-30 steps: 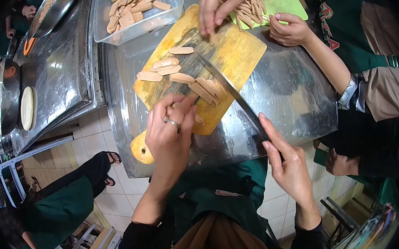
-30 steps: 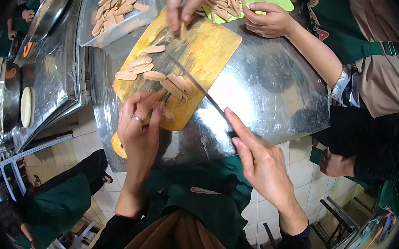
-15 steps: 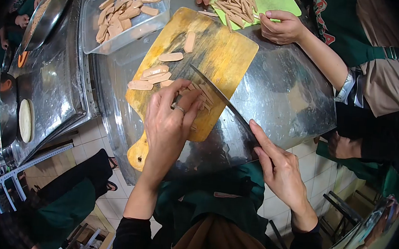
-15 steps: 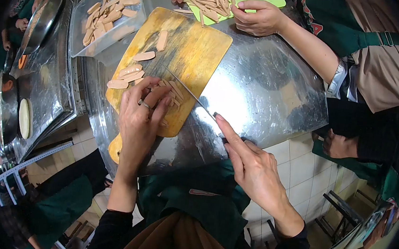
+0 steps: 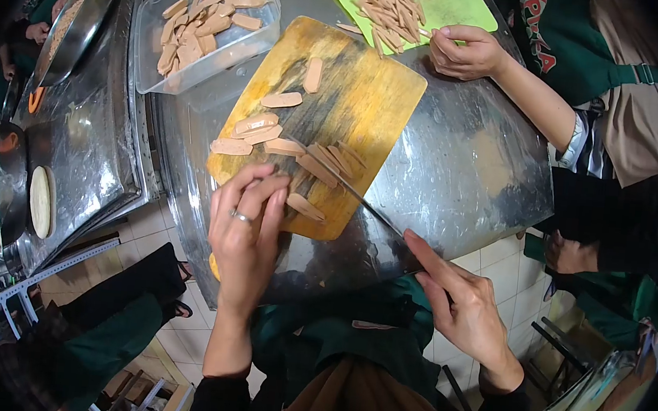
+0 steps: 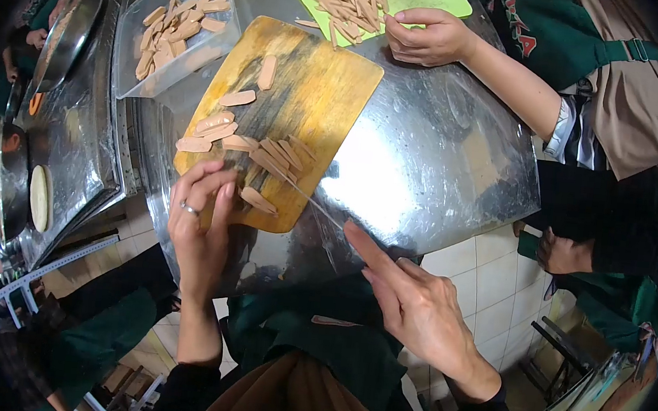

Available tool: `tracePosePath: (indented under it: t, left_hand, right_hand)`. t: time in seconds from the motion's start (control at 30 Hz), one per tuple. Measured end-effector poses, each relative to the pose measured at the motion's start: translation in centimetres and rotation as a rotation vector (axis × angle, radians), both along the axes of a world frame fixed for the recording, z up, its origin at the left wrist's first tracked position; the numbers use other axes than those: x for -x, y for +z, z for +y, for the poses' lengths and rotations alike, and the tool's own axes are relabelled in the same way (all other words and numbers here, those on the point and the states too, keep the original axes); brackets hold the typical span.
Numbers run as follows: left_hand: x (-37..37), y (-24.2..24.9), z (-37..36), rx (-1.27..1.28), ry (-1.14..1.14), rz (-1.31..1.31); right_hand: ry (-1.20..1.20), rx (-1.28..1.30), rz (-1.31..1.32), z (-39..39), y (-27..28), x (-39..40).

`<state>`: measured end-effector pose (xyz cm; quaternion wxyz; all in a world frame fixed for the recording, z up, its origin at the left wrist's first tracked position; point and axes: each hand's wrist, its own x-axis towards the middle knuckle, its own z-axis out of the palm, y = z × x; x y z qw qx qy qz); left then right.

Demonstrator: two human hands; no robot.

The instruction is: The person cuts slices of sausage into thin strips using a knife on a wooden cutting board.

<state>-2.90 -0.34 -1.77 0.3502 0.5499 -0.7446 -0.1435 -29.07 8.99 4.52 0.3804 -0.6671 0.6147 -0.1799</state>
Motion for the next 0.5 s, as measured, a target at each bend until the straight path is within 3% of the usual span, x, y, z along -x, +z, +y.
tracePosePath:
  t: [0.23,0.5]
  left_hand:
    - [-1.2,-0.4,2.2,-0.171,-0.041,0.037]
    - [-0.1,-0.3,0.8,-0.082,-0.097,-0.038]
  right_hand:
    - [-0.080,-0.073,0.050,-0.3,0.4,0.2]
    - [-0.039,0.022,-0.012,0.5,-0.1,0.1]
